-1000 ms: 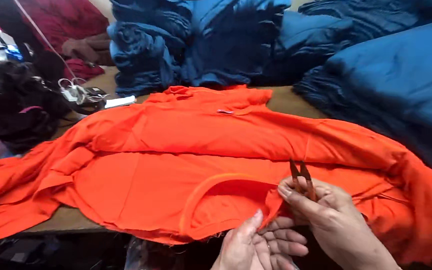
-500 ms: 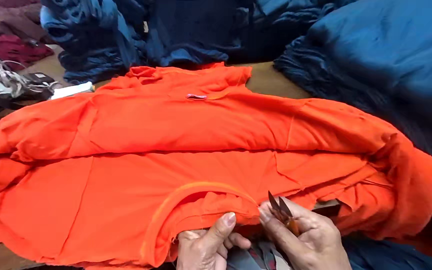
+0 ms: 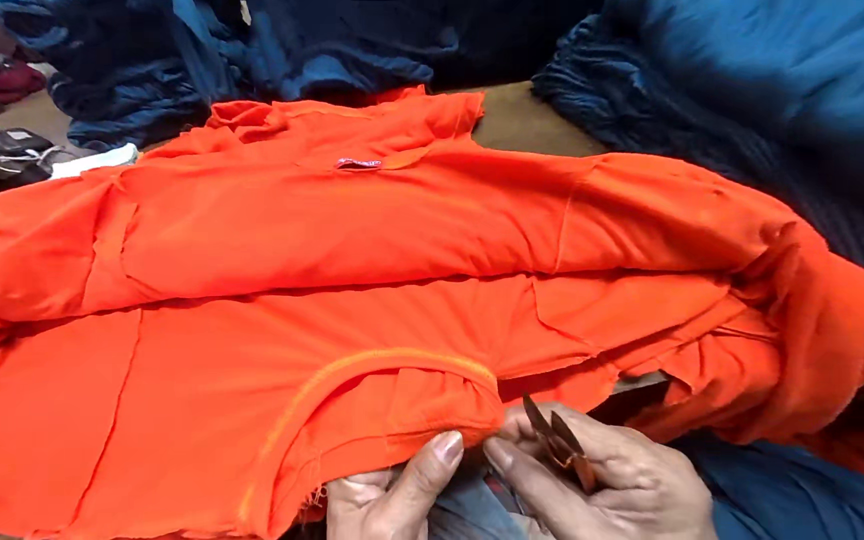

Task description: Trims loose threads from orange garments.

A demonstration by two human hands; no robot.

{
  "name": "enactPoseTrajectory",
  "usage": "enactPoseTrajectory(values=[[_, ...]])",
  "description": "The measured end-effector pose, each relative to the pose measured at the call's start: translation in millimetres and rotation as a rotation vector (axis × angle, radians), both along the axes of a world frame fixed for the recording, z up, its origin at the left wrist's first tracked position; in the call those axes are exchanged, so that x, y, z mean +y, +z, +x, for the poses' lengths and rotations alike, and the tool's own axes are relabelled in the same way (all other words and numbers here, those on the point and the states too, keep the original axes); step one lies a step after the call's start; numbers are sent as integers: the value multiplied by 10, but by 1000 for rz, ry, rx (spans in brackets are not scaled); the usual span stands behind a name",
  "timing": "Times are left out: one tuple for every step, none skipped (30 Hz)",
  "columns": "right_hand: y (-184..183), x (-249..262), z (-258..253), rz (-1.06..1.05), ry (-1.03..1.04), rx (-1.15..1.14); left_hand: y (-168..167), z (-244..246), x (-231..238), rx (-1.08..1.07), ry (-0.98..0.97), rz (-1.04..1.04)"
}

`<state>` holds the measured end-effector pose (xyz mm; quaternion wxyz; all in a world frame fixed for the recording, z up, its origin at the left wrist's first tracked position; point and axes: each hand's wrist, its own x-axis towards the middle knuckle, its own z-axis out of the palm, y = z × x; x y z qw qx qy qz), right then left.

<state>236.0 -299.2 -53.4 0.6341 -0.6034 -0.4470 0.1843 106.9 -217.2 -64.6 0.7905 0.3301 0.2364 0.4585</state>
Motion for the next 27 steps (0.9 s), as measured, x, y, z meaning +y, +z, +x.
enactPoseTrajectory(values=[[-2,-11,5,-3,15,-11,-2,-8,4,-13,-19,-29],[-10,-32,24,-5,40,-59,2,-13,6,-26,-42,-72],[-19,-65,54,-15,82,-132,21,-15,4,-28,-62,-130],[-25,-99,86,-21,141,-205,49,-18,1,-18,-76,-192],[-30,-129,110,-19,196,-262,73,-22,4,-7,-83,-244],[-40,-158,121,-23,220,-306,94,-24,11,-3,-88,-281],[-46,-197,131,-49,213,-342,106,-24,21,-9,-93,-305],[-43,-241,139,-94,169,-380,111,-24,27,-20,-95,-322],[-29,-281,149,-146,100,-418,106,-26,33,-43,-101,-335],[-25,-306,164,-178,13,-476,105,-25,36,-58,-105,-348],[-41,-309,181,-175,-89,-543,110,-24,36,-66,-107,-363],[-64,-304,211,-163,-177,-622,121,-21,33,-64,-108,-381],[-87,-305,250,-153,-240,-705,137,-19,29,-55,-113,-395],[-109,-308,287,-147,-273,-775,149,-16,27,-52,-116,-408],[-122,-309,306,-139,-290,-822,153,-16,26,-58,-120,-421],[-128,-308,306,-127,-298,-848,150,-22,28,-70,-130,-430],[-134,-299,294,-104,-303,-855,141,-34,33,-92,-143,-442],[-141,-285,282,-101,-307,-856,135,-39,35,-104,-149,-449],[-152,-277,280,-107,-306,-866,135,-39,33,-110,-150,-451],[-171,-273,289,-114,-296,-879,139,-37,29,-110,-148,-452],[-186,-268,297,-114,-292,-892,152,-33,24,-107,-144,-458],[-195,-263,301,-110,-290,-895,172,-22,17,-96,-136,-465],[-201,-258,304,-105,-287,-893,200,0,6,-78,-122,-474],[-202,-257,305,-104,-284,-889,211,11,1,-76,-120,-483],[-201,-258,307,-101,-281,-886,215,16,-1,-77,-121,-491],[-197,-259,310,-98,-279,-884,216,17,-1,-78,-124,-497],[-190,-263,312,-98,-275,-881,212,16,-1,-84,-127,-499]])
